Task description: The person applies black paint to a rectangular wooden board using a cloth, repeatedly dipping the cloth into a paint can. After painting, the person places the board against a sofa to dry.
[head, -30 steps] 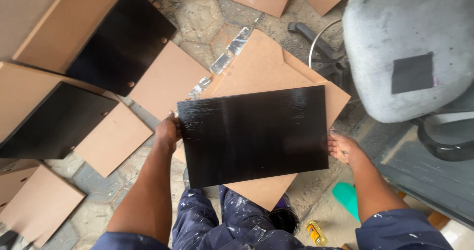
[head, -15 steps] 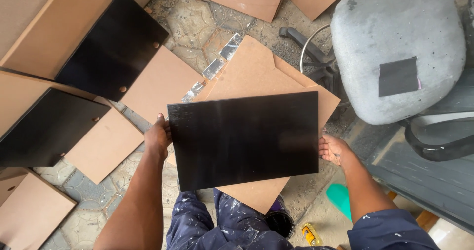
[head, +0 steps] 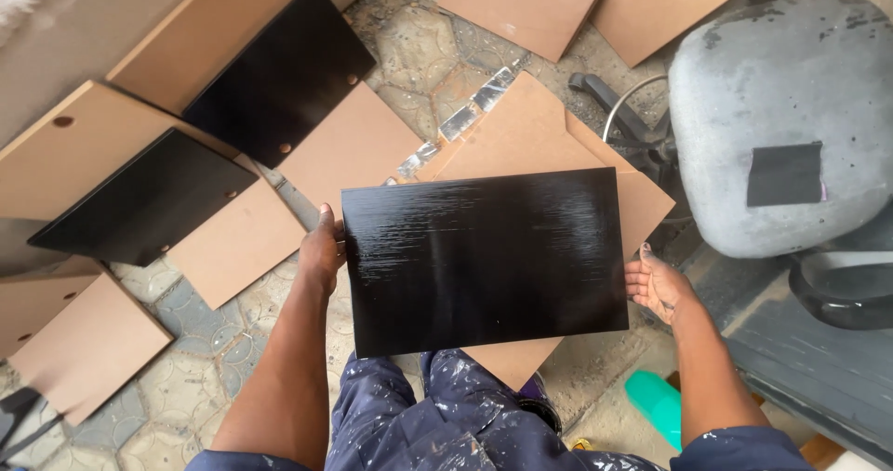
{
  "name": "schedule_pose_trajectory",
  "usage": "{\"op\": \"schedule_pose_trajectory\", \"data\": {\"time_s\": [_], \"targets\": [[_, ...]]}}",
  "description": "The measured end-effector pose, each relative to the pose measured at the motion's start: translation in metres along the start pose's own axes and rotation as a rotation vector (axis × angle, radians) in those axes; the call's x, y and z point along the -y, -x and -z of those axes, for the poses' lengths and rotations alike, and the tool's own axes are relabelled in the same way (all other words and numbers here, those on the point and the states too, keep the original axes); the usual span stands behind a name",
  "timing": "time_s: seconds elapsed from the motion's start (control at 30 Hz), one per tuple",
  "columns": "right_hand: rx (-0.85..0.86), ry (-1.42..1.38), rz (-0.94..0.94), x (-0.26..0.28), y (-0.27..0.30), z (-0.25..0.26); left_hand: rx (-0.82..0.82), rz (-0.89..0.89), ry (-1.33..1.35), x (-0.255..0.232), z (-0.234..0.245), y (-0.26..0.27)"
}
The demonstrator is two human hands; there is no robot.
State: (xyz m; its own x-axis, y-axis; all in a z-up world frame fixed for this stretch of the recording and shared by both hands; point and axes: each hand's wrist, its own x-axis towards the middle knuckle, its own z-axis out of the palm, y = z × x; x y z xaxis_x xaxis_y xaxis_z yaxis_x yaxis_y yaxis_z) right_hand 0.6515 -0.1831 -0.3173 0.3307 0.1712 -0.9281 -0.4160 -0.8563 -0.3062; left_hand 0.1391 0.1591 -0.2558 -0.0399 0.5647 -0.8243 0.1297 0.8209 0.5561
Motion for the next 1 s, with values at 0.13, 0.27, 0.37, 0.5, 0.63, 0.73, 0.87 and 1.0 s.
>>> {"op": "schedule_pose_trajectory", "data": {"time_s": [0.13,0.27,0.37,0.5,0.63,0.73,0.87,1.0], "targets": [[0.015,0.047,0.072,0.024,0.024,-0.024,-0.053,-0.04,0.072,-0.009,0.036,0.028],[0.036,0.097,0.121,0.055,0.062,-0.076,-0.136,-0.075,0.165,-0.015,0.092,0.064],[0.075,0.17,0.16,0.069,0.087,-0.13,-0.201,-0.089,0.212,-0.004,0.151,0.083],[0.134,0.263,0.213,0.074,0.122,-0.21,-0.306,-0.093,0.312,0.041,0.251,0.088],[0.186,0.369,0.286,0.055,0.172,-0.307,-0.385,-0.096,0.412,0.085,0.359,0.126],[0.219,0.434,0.324,0.032,0.205,-0.387,-0.414,-0.091,0.442,0.112,0.441,0.167],[0.255,0.515,0.376,-0.009,0.236,-0.489,-0.5,-0.056,0.322,0.138,0.543,0.244],[0.336,0.587,0.397,-0.037,0.258,-0.588,-0.592,-0.016,0.348,0.184,0.636,0.273]]}}
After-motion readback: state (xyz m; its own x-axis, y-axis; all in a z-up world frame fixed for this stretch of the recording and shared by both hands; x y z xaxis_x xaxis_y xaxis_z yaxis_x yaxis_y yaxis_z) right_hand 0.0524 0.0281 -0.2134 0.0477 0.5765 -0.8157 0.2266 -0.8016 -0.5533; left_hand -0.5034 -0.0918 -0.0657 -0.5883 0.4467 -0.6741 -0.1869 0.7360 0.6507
